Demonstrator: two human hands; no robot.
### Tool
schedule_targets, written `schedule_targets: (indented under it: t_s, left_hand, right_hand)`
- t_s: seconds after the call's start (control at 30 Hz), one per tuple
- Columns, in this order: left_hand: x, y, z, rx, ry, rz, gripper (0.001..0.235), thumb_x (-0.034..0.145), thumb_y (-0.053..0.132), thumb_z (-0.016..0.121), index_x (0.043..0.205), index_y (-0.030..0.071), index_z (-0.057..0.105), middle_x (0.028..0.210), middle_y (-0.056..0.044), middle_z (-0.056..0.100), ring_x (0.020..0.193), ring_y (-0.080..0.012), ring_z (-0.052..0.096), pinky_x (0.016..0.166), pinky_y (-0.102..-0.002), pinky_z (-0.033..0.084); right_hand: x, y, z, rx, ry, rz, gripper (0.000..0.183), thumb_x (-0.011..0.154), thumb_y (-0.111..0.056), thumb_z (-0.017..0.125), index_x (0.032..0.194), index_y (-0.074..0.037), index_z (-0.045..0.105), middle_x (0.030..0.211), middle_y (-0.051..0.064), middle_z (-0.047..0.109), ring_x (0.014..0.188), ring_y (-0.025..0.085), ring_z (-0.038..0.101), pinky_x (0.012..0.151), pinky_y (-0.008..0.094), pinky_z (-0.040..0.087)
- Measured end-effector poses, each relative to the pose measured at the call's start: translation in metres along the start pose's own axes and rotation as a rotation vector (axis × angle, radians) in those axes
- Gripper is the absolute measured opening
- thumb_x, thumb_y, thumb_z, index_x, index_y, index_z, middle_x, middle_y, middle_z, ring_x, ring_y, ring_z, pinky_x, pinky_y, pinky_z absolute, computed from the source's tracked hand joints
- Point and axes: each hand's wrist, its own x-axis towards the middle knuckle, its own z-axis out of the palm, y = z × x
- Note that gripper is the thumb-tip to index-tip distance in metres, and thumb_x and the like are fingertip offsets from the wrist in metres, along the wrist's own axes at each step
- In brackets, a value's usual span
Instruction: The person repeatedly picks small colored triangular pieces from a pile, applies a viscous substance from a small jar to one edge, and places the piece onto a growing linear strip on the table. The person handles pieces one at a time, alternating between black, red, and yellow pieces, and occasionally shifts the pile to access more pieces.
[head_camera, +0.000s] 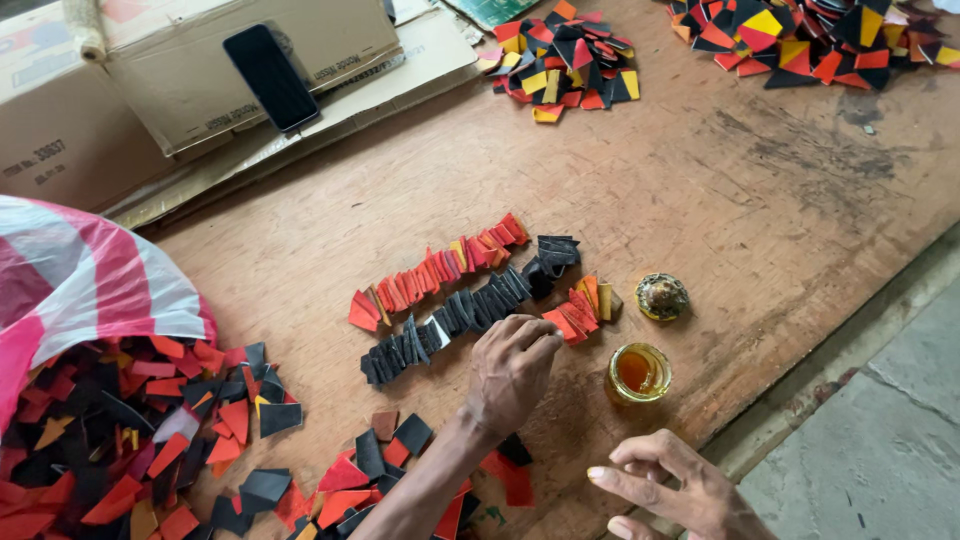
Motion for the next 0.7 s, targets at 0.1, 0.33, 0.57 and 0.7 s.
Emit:
schedule_targets:
  t_s: [0.1, 0.33, 0.57, 0.7]
  left_hand:
    - [0.003, -0.001, 0.007, 0.032, -0.061, 0.003, 0.018, 0.083, 0.002, 0.070, 0.100, 0.005, 0.075, 0.108, -0.009, 0.075, 0.104, -0.0250, 0.068, 0.088, -0.040, 0.056]
    - [0.004, 0.015, -0.010, -0.052, -0.162, -0.138, 0.008, 0.086, 0.005, 0.070, 0.091, 0.006, 0.075, 0.101, -0.007, 0.076, 0.088, -0.0219, 0.070, 0.078, -0.040, 0.058]
    - [-0.007, 0.023, -0.069, -0.150, -0.178, -0.381, 0.017, 0.088, 0.001, 0.066, 0.103, 0.002, 0.075, 0.105, -0.013, 0.074, 0.082, -0.0281, 0.073, 0.071, -0.038, 0.060]
    - [-0.024, 0.030, -0.097, -0.203, -0.426, -0.437, 0.019, 0.089, 0.001, 0.067, 0.106, 0.006, 0.075, 0.097, -0.011, 0.073, 0.084, -0.0279, 0.072, 0.071, -0.040, 0.057]
  right_hand:
    - [0.000, -0.010, -0.013, -0.048, 0.033, 0.072, 0.040, 0.085, -0.026, 0.080, 0.125, -0.021, 0.075, 0.116, 0.001, 0.062, 0.098, 0.014, 0.064, 0.081, 0.030, 0.059]
    - [0.042, 0.011, -0.082, -0.594, -0.130, 0.118, 0.063, 0.079, -0.058, 0.072, 0.128, -0.019, 0.069, 0.154, 0.014, 0.038, 0.129, 0.030, 0.042, 0.109, 0.049, 0.041]
    - [0.091, 0.021, -0.066, -0.567, -0.436, 0.265, 0.054, 0.070, -0.056, 0.082, 0.108, -0.018, 0.076, 0.156, 0.005, 0.030, 0.139, 0.034, 0.025, 0.112, 0.049, 0.030]
    - [0.087, 0.014, -0.076, -0.600, -0.377, 0.184, 0.053, 0.069, -0.053, 0.081, 0.106, -0.016, 0.075, 0.160, 0.002, 0.032, 0.143, 0.030, 0.028, 0.117, 0.044, 0.033]
